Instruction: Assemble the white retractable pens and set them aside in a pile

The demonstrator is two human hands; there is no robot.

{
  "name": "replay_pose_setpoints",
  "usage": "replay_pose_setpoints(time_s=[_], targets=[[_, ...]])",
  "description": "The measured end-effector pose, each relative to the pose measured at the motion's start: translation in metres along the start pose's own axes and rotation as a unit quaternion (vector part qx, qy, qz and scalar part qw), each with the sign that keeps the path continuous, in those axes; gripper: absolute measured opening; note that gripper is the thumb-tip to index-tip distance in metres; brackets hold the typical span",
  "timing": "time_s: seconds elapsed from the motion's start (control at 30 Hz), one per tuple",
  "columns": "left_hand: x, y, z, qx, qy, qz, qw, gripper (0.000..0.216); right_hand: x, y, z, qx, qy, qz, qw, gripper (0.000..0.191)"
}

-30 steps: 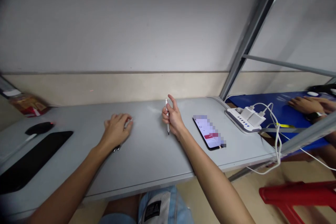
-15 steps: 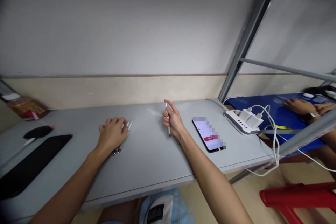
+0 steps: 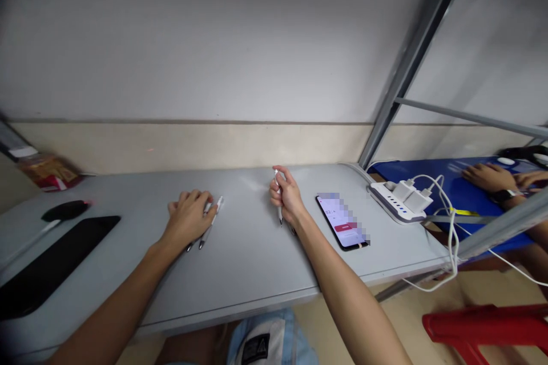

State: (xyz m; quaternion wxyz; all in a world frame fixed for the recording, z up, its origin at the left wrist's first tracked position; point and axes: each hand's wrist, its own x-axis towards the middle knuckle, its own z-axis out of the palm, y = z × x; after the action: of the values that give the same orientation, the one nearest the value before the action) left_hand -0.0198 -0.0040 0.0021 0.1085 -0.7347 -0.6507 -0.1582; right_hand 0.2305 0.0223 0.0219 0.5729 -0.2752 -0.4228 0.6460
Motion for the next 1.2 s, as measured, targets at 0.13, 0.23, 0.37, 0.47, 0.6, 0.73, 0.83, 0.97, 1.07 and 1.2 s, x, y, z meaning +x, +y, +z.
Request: replay_pose_setpoints(time_s=[0.13,0.23,0.37,0.47,0.6,0.73,0.83,0.97,1.07,1.2], targets=[[0.0,0.0,0.001,0.001,-0.001,-0.001,1.0,0.021,0.001,0.0,-0.002,0.002,-0.003,-0.008,1.0,0.033],[0.0,-0.001,0.001,-0.007,-0.005,0.002,1.0,0.021,0.001,0.0,-0.002,0.005,-0.001,-0.008,1.0,0.033],[0.0,-0.001,0.001,-0.016,-0.005,0.003,1.0,0.022,0.002,0.0,-0.002,0.011,0.015,-0.01,1.0,0.033],[0.0,-0.001,0.0,-0.018,-0.008,0.001,1.0,0.024,0.003,-0.001,-0.002,0.011,0.017,0.002,1.0,0.031],[-0.001,0.001,-0.002,-0.019,-0.018,0.003,1.0,0.025,0.006,0.001,-0.005,-0.048,-0.004,0.017,0.999,0.032],[-0.002,0.002,-0.004,-0.006,-0.028,0.003,1.0,0.027,0.009,0.006,-0.013,-0.238,-0.003,-0.03,0.971,0.027],[-0.002,0.003,-0.003,-0.001,-0.033,0.003,0.999,0.027,0.009,0.011,-0.021,-0.447,0.045,-0.083,0.889,0.025],[-0.002,0.003,-0.002,-0.007,-0.037,0.005,0.999,0.027,0.008,0.016,-0.028,-0.649,0.067,-0.063,0.755,0.023],[-0.002,0.002,-0.001,-0.014,-0.033,0.006,0.999,0.027,0.008,0.018,-0.032,-0.706,0.051,-0.042,0.705,0.023],[-0.002,0.003,-0.002,-0.02,-0.027,0.003,0.999,0.028,0.007,0.015,-0.031,-0.709,0.059,-0.054,0.7,0.027]])
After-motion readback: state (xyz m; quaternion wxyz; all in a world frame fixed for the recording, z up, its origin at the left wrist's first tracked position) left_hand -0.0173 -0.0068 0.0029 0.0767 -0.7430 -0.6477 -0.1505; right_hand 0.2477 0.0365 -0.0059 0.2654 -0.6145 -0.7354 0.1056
